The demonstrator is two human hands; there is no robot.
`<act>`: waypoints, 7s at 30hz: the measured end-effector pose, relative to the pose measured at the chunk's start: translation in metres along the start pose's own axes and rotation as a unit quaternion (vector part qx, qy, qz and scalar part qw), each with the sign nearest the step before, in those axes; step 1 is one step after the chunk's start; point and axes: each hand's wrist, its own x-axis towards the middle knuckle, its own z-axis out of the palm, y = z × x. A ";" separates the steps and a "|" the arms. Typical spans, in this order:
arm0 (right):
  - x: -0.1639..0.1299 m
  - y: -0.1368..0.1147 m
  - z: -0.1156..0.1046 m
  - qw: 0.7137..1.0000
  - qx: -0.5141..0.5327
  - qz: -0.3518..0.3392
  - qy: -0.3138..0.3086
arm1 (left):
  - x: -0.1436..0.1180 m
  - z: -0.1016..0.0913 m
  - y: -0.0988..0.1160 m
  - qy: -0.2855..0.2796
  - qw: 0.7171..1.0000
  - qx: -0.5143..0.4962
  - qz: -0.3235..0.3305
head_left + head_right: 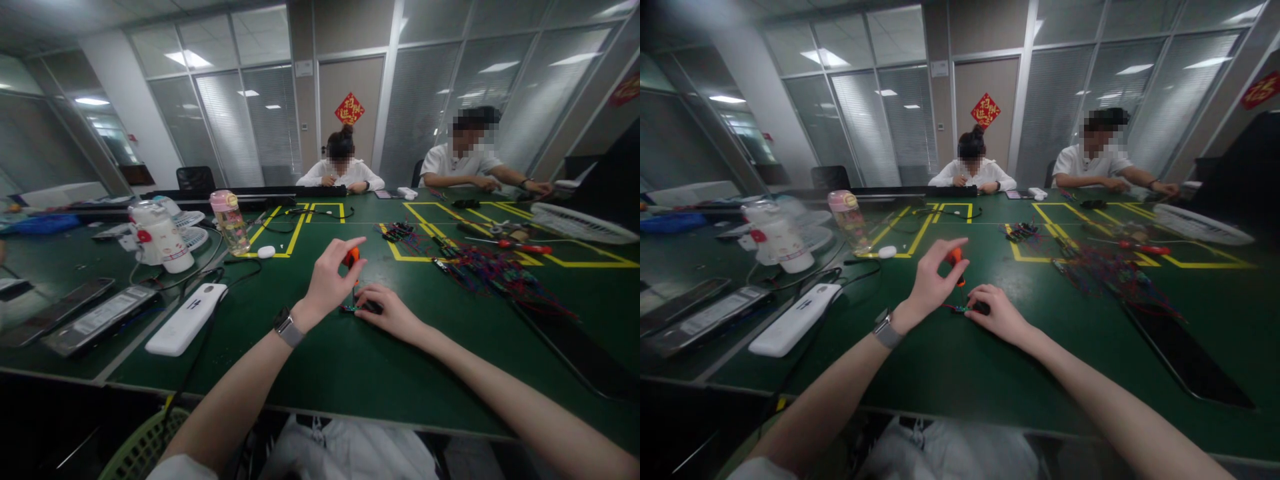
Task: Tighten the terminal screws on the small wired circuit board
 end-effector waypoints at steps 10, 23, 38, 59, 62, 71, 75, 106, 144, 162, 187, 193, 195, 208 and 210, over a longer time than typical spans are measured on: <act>0.000 0.000 -0.001 1.000 0.007 -0.005 -0.004 | 0.000 -0.002 0.002 -0.050 0.998 -0.033 -0.015; 0.000 0.000 -0.001 1.000 0.004 -0.002 -0.002 | 0.000 -0.001 0.006 -0.043 0.997 -0.059 -0.008; 0.000 -0.002 -0.001 1.000 -0.004 0.002 -0.004 | -0.002 0.001 0.003 -0.026 0.999 -0.028 -0.009; 0.000 0.000 0.000 1.000 -0.002 0.001 -0.004 | -0.005 0.004 0.005 -0.018 1.000 -0.025 -0.003; 0.000 0.000 0.000 1.000 -0.002 0.001 0.000 | -0.005 0.004 0.006 -0.012 1.000 -0.016 0.006; 0.000 -0.001 0.000 1.000 0.003 0.000 -0.003 | -0.005 0.001 0.009 -0.007 0.999 -0.034 0.015; 0.000 0.000 0.000 1.000 0.003 -0.002 -0.004 | -0.004 0.002 0.008 -0.010 1.000 -0.026 0.011; 0.000 0.000 0.000 1.000 -0.001 -0.001 -0.006 | -0.004 0.001 0.004 0.016 0.999 0.043 -0.012; -0.001 -0.002 -0.001 1.000 -0.001 0.002 -0.009 | 0.002 -0.003 0.001 0.045 0.995 -0.050 -0.074; 0.000 0.000 0.000 1.000 -0.003 0.005 -0.010 | 0.003 -0.004 0.005 0.050 0.995 -0.055 -0.071; 0.000 0.001 0.000 1.000 -0.002 0.007 -0.015 | 0.002 -0.005 -0.004 -0.021 0.999 0.034 -0.025; 0.000 0.000 0.000 1.000 -0.001 0.005 -0.012 | -0.001 -0.004 0.000 -0.038 0.999 0.009 -0.020; 0.000 0.000 0.000 1.000 0.000 0.004 -0.012 | -0.002 -0.002 0.000 -0.039 0.999 -0.029 -0.021; 0.000 0.004 0.002 1.000 -0.002 -0.004 -0.005 | -0.001 0.000 0.003 0.008 0.996 -0.062 -0.058; 0.000 0.004 0.002 1.000 -0.001 -0.007 -0.006 | -0.002 0.001 0.002 -0.006 0.995 -0.081 -0.053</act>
